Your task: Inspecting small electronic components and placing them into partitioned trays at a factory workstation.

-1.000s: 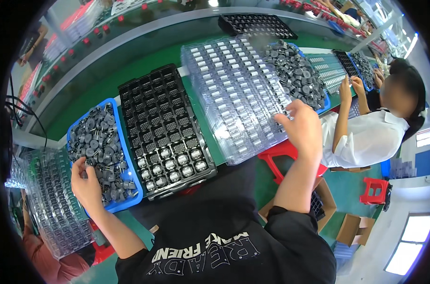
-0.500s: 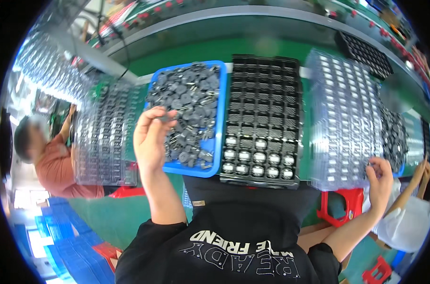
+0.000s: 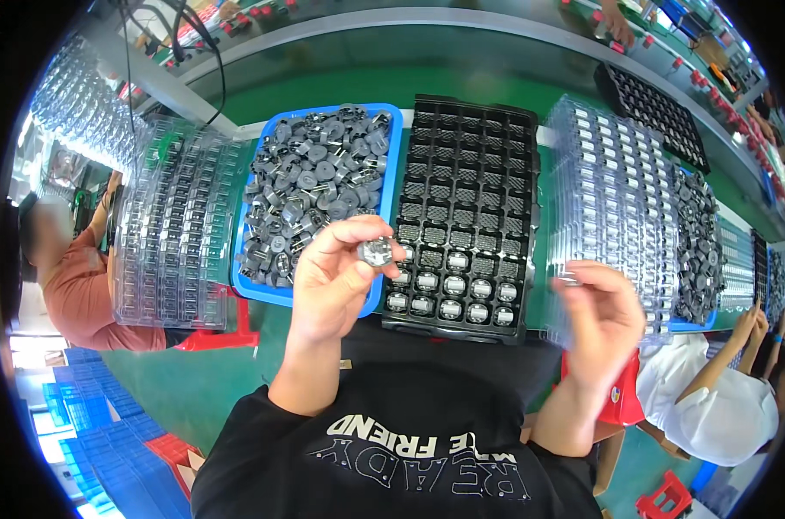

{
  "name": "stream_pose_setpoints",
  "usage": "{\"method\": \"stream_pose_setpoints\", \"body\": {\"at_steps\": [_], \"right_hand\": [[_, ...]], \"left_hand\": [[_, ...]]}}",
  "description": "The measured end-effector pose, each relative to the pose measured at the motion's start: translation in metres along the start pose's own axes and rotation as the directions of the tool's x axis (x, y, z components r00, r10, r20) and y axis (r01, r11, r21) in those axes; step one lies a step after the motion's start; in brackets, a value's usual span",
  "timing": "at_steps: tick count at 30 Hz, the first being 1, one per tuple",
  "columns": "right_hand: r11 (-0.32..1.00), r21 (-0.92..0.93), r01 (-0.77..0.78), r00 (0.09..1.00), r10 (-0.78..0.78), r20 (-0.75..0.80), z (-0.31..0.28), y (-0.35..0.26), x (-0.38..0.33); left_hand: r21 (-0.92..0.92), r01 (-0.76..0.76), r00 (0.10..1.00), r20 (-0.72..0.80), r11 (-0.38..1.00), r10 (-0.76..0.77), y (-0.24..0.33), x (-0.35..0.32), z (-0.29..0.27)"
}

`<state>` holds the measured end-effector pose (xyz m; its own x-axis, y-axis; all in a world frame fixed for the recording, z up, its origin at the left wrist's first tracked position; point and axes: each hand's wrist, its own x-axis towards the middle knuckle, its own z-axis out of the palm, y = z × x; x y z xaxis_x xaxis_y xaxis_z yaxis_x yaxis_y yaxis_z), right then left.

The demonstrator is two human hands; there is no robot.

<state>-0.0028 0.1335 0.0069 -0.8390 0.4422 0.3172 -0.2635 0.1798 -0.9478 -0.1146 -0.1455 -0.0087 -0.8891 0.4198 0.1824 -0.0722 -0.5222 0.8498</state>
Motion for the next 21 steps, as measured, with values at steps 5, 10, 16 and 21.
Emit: {"method": "stream_pose_setpoints", "body": {"at_steps": [5,10,16,21], "right_hand": [[0.974,0.195,-0.112,0.973,0.067,0.223,0.073,-0.017,-0.012],[0.974,0.206,-0.096,0.969,0.044,0.244,0.097,-0.024,-0.013],[0.968,-0.086,0.235,0.959,-0.216,0.185,0.104,-0.022,-0.016],[0.850,-0.196,0.489,0.867,-0.448,0.219,0.110,-0.020,-0.016]], "left_hand": [[-0.078,0.105,0.993,-0.045,0.991,-0.109,-0.019,-0.005,0.019],[-0.089,0.025,1.000,-0.001,0.996,-0.025,-0.023,-0.015,0.020],[-0.249,-0.069,0.997,-0.032,0.966,0.063,-0.019,-0.018,0.024],[-0.235,-0.093,0.995,0.025,0.968,0.101,-0.014,-0.020,0.022]]}}
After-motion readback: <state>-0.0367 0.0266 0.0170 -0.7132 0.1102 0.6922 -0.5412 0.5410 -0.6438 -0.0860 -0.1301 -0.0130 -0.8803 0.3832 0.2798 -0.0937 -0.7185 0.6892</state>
